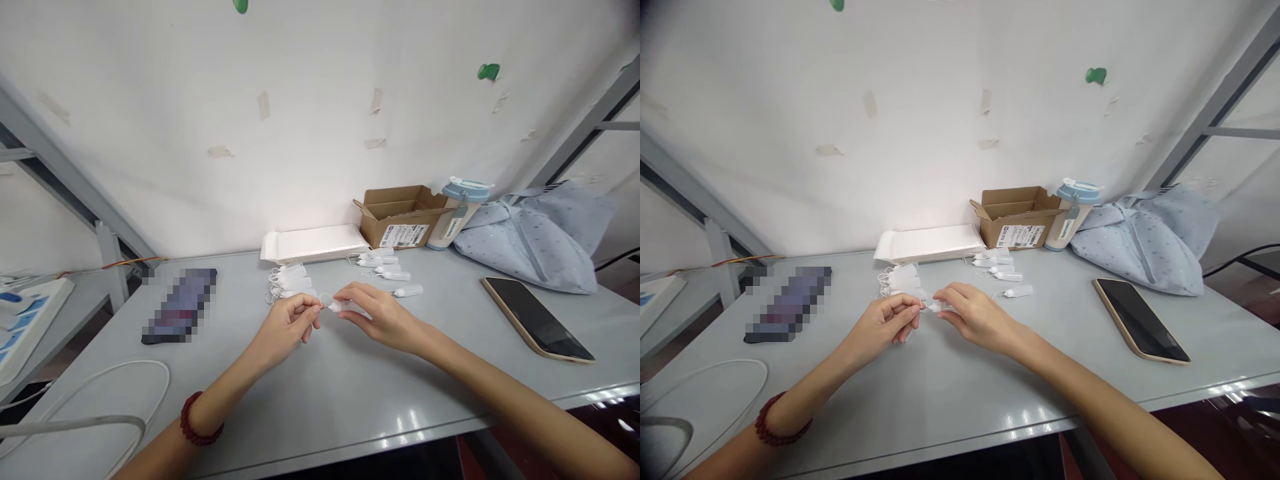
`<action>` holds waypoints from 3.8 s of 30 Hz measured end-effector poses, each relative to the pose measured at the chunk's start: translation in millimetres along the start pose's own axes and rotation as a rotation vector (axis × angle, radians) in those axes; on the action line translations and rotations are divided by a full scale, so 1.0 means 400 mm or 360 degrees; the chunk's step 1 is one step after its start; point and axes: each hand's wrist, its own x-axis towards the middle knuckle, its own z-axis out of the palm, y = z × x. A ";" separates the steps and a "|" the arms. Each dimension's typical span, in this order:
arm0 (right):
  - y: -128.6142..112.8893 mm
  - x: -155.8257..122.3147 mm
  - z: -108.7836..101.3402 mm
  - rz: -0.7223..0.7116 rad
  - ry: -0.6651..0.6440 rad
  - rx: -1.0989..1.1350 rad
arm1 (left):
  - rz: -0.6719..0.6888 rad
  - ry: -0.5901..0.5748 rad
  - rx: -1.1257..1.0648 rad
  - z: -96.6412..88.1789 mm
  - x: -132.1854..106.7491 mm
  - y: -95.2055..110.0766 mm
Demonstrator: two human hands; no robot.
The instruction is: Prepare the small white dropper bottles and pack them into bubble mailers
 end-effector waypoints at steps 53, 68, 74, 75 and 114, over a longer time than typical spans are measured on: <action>0.004 -0.004 0.020 0.0081 0.0051 -0.0129 | -0.0023 0.0230 0.0021 -0.002 -0.017 0.019; -0.005 -0.008 0.033 -0.0140 0.0181 -0.0525 | -0.0025 0.0141 0.0002 0.001 -0.016 0.016; -0.003 -0.008 0.036 -0.0188 0.0189 -0.0620 | -0.0081 0.0107 -0.0054 0.002 -0.019 0.015; -0.003 -0.008 0.037 -0.0192 0.0188 -0.0640 | -0.0095 0.0104 -0.0066 0.003 -0.020 0.016; 0.003 -0.019 0.057 -0.0195 0.0087 -0.0797 | -0.0230 0.0027 -0.0144 -0.028 -0.007 0.020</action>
